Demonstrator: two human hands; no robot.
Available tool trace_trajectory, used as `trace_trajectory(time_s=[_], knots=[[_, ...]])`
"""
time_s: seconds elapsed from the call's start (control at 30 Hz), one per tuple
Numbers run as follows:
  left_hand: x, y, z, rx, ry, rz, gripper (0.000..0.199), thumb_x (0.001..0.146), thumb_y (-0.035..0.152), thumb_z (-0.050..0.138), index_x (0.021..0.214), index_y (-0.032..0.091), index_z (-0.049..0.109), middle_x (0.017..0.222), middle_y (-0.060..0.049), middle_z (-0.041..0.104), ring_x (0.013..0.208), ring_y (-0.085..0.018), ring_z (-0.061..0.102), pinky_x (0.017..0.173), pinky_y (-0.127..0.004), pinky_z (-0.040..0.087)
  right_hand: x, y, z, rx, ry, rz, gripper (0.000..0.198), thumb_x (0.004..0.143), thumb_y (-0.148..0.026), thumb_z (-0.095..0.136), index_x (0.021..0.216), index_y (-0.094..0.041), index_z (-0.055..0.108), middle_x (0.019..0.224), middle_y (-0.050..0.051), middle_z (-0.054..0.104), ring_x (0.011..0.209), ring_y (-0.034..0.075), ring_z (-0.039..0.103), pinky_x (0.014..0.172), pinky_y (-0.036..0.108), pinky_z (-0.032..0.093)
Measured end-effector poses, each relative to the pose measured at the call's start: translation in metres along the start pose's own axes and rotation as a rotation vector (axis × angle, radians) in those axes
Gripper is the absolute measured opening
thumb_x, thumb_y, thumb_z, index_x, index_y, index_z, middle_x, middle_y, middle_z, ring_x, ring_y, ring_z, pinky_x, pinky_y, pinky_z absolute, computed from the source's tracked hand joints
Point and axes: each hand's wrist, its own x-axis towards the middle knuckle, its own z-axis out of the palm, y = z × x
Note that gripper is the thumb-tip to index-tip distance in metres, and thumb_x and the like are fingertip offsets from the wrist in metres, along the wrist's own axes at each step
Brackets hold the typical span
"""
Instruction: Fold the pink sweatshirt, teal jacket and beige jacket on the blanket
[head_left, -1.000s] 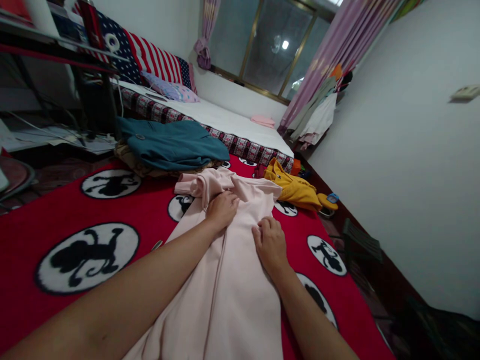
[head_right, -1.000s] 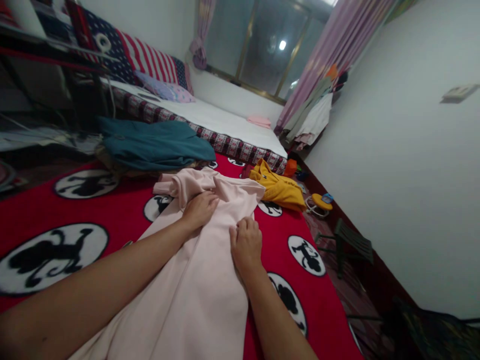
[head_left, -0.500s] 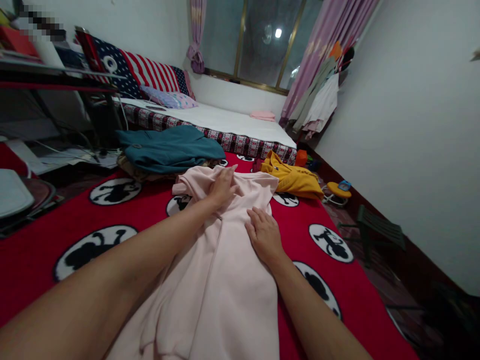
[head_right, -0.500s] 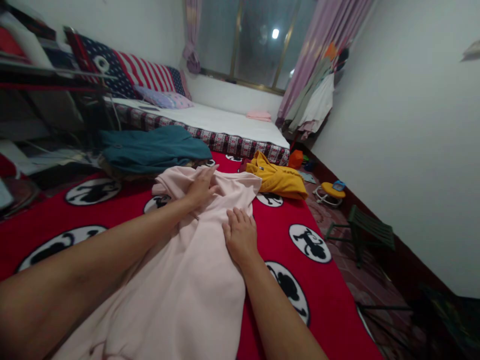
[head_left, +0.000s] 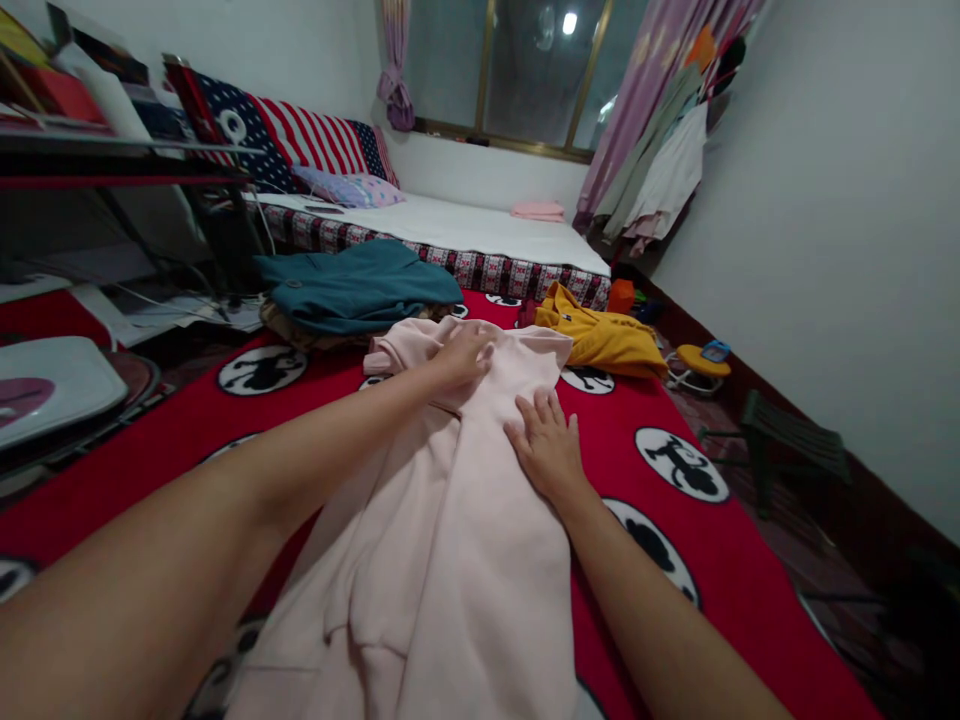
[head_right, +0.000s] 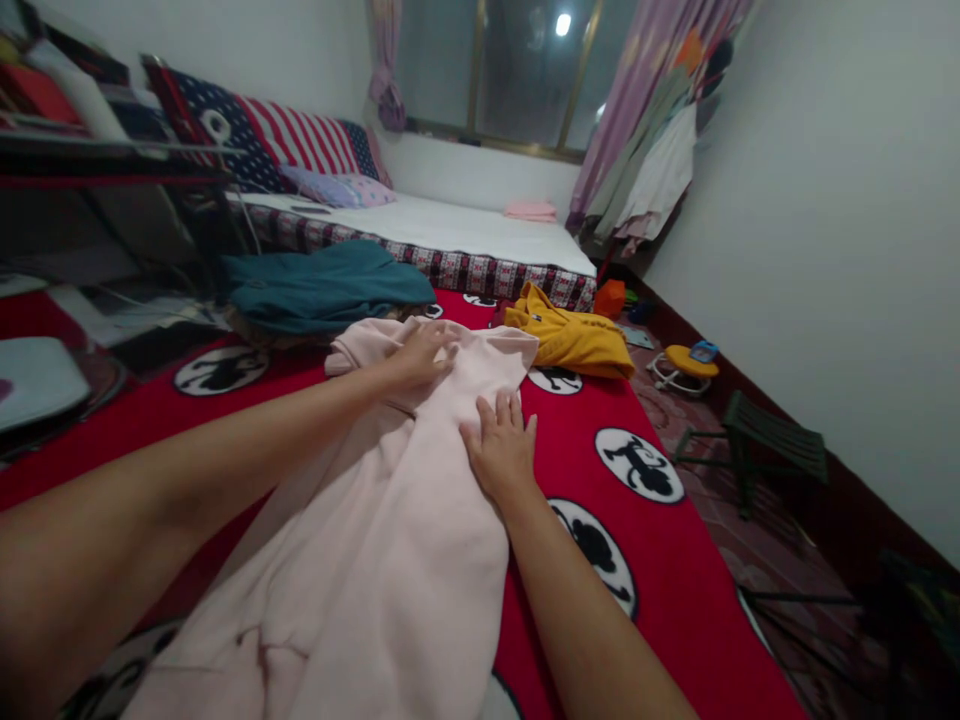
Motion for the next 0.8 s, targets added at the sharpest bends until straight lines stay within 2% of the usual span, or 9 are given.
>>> trace_trajectory(time_s=[0.13, 0.2, 0.23, 0.3, 0.4, 0.5, 0.63, 0.73, 0.8], knots=[[-0.059, -0.001, -0.022, -0.160, -0.194, 0.200, 0.033, 0.081, 0.025, 0.061, 0.111, 0.014, 0.069, 0.117, -0.014, 0.065, 0.108, -0.026, 0.061, 0.097, -0.037, 0.047, 0.001, 0.001, 0.002, -0.001, -0.008, -0.009, 0.050, 0.097, -0.045, 0.040, 0.140, -0.020, 0.048, 0.153, 0.015, 0.036, 0.145, 0.034, 0.023, 0.107, 0.066, 0.025], [-0.090, -0.005, -0.038, -0.298, -0.213, 0.223, 0.028, 0.083, 0.026, 0.058, 0.105, 0.015, 0.072, 0.109, -0.012, 0.070, 0.097, -0.021, 0.065, 0.086, -0.030, 0.051, 0.001, 0.002, 0.004, 0.001, 0.004, -0.016, 0.050, 0.097, -0.044, 0.040, 0.139, -0.019, 0.049, 0.152, 0.016, 0.038, 0.144, 0.035, 0.024, 0.107, 0.067, 0.026], [-0.105, -0.008, -0.046, -0.344, -0.179, 0.177, 0.026, 0.083, 0.027, 0.058, 0.101, 0.016, 0.073, 0.103, -0.010, 0.072, 0.091, -0.019, 0.067, 0.080, -0.027, 0.051, 0.001, 0.002, 0.005, 0.005, 0.026, -0.013, 0.051, 0.096, -0.044, 0.041, 0.140, -0.018, 0.048, 0.152, 0.017, 0.037, 0.144, 0.035, 0.025, 0.106, 0.067, 0.026], [-0.127, -0.018, -0.060, -0.365, -0.049, -0.018, 0.022, 0.082, 0.030, 0.060, 0.091, 0.016, 0.075, 0.088, -0.007, 0.074, 0.078, -0.018, 0.067, 0.069, -0.024, 0.051, 0.000, 0.001, 0.005, 0.021, 0.113, -0.020, 0.057, 0.095, -0.044, 0.043, 0.144, -0.015, 0.040, 0.154, 0.019, 0.032, 0.143, 0.035, 0.026, 0.105, 0.068, 0.027], [-0.141, -0.040, -0.076, -0.466, 0.160, -0.458, 0.023, 0.082, 0.034, 0.061, 0.077, 0.013, 0.071, 0.071, -0.007, 0.071, 0.065, -0.018, 0.066, 0.060, -0.025, 0.051, -0.003, -0.003, 0.001, 0.060, 0.274, -0.157, 0.065, 0.093, -0.042, 0.047, 0.149, -0.014, 0.027, 0.157, 0.020, 0.024, 0.144, 0.032, 0.025, 0.109, 0.064, 0.023], [-0.134, -0.062, -0.086, -0.726, 0.279, -0.810, 0.021, 0.082, 0.033, 0.062, 0.081, 0.012, 0.064, 0.068, -0.007, 0.068, 0.061, -0.016, 0.066, 0.057, -0.024, 0.052, -0.005, -0.004, -0.001, 0.116, 0.330, -0.352, 0.063, 0.093, -0.035, 0.048, 0.149, -0.016, 0.026, 0.150, 0.017, 0.040, 0.138, 0.026, 0.039, 0.115, 0.057, 0.017], [-0.116, -0.083, -0.088, -0.729, 0.287, -0.922, 0.024, 0.067, 0.023, 0.078, 0.081, 0.012, 0.062, 0.055, -0.003, 0.062, 0.046, -0.013, 0.057, 0.044, -0.020, 0.043, -0.005, 0.000, 0.004, 0.195, 0.363, -0.325, 0.059, 0.094, -0.033, 0.048, 0.145, -0.012, 0.029, 0.136, 0.018, 0.055, 0.117, 0.026, 0.059, 0.112, 0.055, 0.027], [-0.107, -0.093, -0.082, -0.688, 0.255, -0.930, 0.025, 0.055, 0.021, 0.084, 0.062, 0.011, 0.062, 0.041, -0.001, 0.053, 0.036, -0.011, 0.046, 0.036, -0.020, 0.028, -0.005, 0.002, 0.006, 0.247, 0.369, -0.287, 0.058, 0.093, -0.033, 0.048, 0.144, -0.011, 0.031, 0.127, 0.018, 0.062, 0.113, 0.027, 0.061, 0.108, 0.054, 0.033], [-0.102, -0.097, -0.077, -0.684, 0.279, -0.905, 0.025, 0.054, 0.022, 0.083, 0.054, 0.013, 0.060, 0.036, 0.001, 0.046, 0.035, -0.011, 0.043, 0.036, -0.020, 0.024, -0.005, 0.002, 0.005, 0.280, 0.367, -0.277, 0.057, 0.093, -0.034, 0.049, 0.143, -0.011, 0.032, 0.119, 0.017, 0.066, 0.111, 0.027, 0.062, 0.107, 0.053, 0.033]])
